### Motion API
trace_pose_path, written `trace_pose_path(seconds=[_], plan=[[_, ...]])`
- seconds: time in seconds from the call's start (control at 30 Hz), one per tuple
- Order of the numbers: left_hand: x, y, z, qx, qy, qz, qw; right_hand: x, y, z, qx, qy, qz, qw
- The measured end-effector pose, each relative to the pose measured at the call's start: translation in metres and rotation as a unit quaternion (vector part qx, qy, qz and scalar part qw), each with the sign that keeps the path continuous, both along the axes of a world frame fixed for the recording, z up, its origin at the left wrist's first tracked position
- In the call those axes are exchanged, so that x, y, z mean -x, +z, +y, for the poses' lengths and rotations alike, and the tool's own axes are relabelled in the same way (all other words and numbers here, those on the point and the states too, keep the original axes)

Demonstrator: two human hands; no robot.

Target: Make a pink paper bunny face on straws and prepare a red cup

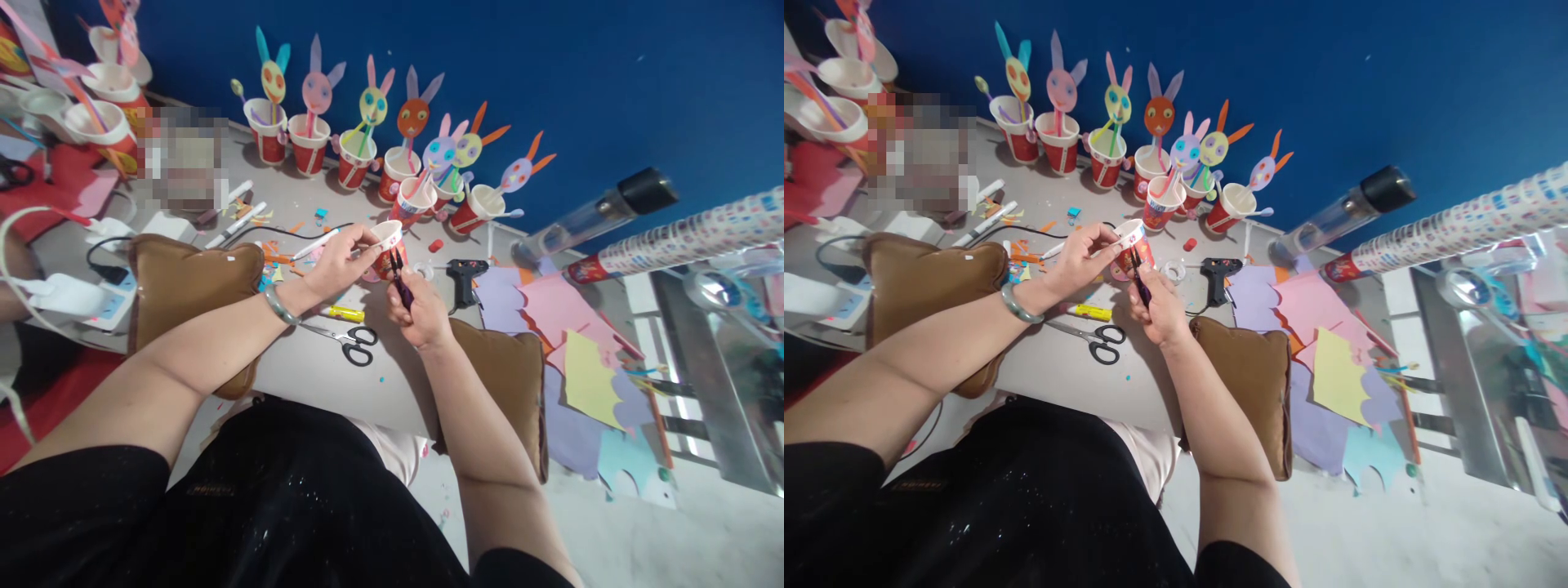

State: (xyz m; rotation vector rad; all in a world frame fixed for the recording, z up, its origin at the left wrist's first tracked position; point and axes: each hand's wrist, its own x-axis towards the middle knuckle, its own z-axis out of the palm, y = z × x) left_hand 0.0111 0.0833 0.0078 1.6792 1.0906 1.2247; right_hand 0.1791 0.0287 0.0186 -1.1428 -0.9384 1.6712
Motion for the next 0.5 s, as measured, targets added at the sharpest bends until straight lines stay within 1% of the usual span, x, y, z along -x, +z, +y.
trace_pose_path(seconds=[0.2, 0.5], plan=[[0.001, -0.002, 0.000, -0.031, -0.004, 0.033, 0.999, -0.003, -0.001, 0.003, 0.018, 0.008, 0.045, 0.999], [0.002, -0.015, 0.005, -0.134, -0.002, 0.060, 0.989, 0.000, 0.003, 0.001, 0.047, -0.024, 0.078, 0.996]])
